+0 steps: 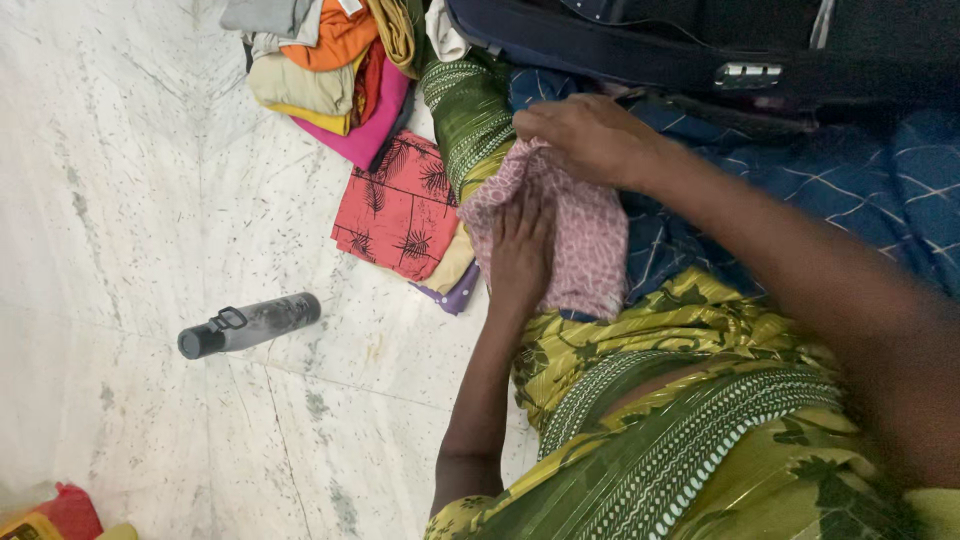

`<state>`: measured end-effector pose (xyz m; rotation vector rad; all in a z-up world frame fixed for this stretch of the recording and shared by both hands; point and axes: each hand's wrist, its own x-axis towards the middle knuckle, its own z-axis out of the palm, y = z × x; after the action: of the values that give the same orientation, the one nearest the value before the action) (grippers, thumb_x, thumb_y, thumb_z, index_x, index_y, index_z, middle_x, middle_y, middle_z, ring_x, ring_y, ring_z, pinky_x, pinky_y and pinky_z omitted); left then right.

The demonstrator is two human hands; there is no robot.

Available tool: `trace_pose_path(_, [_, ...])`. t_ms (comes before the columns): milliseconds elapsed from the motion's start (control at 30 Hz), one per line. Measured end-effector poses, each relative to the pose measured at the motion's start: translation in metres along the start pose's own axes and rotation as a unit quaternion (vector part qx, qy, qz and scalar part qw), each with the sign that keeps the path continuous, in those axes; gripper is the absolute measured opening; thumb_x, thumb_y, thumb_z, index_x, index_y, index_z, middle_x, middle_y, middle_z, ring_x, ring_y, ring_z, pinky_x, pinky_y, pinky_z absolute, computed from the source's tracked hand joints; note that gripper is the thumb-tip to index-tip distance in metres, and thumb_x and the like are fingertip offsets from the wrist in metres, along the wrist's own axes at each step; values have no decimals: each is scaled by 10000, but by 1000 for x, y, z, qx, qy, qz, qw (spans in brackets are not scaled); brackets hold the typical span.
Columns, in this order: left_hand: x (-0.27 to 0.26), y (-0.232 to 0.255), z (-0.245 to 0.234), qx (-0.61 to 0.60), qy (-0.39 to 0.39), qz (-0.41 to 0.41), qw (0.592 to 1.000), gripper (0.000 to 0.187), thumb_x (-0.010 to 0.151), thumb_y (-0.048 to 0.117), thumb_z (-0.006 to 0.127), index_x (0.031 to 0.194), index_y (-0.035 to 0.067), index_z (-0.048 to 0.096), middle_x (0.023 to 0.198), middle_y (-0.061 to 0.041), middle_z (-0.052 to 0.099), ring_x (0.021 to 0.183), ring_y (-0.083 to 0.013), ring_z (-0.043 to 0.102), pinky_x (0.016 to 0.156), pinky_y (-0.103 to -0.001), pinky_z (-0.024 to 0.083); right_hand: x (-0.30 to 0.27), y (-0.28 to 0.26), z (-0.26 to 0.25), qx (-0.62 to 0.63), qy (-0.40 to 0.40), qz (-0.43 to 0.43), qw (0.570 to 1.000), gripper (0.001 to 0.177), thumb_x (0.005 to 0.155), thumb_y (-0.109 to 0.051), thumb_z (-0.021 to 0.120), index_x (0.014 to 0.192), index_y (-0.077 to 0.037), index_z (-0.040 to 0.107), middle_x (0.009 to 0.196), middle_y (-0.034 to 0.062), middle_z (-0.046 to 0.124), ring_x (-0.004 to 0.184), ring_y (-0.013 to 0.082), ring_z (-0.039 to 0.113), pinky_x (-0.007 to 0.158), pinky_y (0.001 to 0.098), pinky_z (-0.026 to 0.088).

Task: The person packs a suitcase by folding various clothes such as jeans, shirts, and towels and placing them inside.

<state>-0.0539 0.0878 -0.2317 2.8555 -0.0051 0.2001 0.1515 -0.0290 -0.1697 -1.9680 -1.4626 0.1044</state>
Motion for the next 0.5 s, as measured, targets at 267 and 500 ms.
trace_pose_path(267, [-11,-47,-31,-214,80,-94,969,248,843,-111,578,1031,17,677,1058,-149,704,1011,-343,666,882,-422,536,-53,-61,36,-87,23,-95,991,283,913,-103,594,1193,-127,618,1095,113,668,984,282,693,845,476,562])
trace_pose_path(500, [-31,-44,-69,-215,188,-204,936,319,792,-166,471,954,37,657,999,-111,713,1002,-284,698,889,-385,537,-97,-111,92,-161,-38,-134,977,477,733,-579,560,969,-170,629,1234,270,658,1066,394,692,871,448,575])
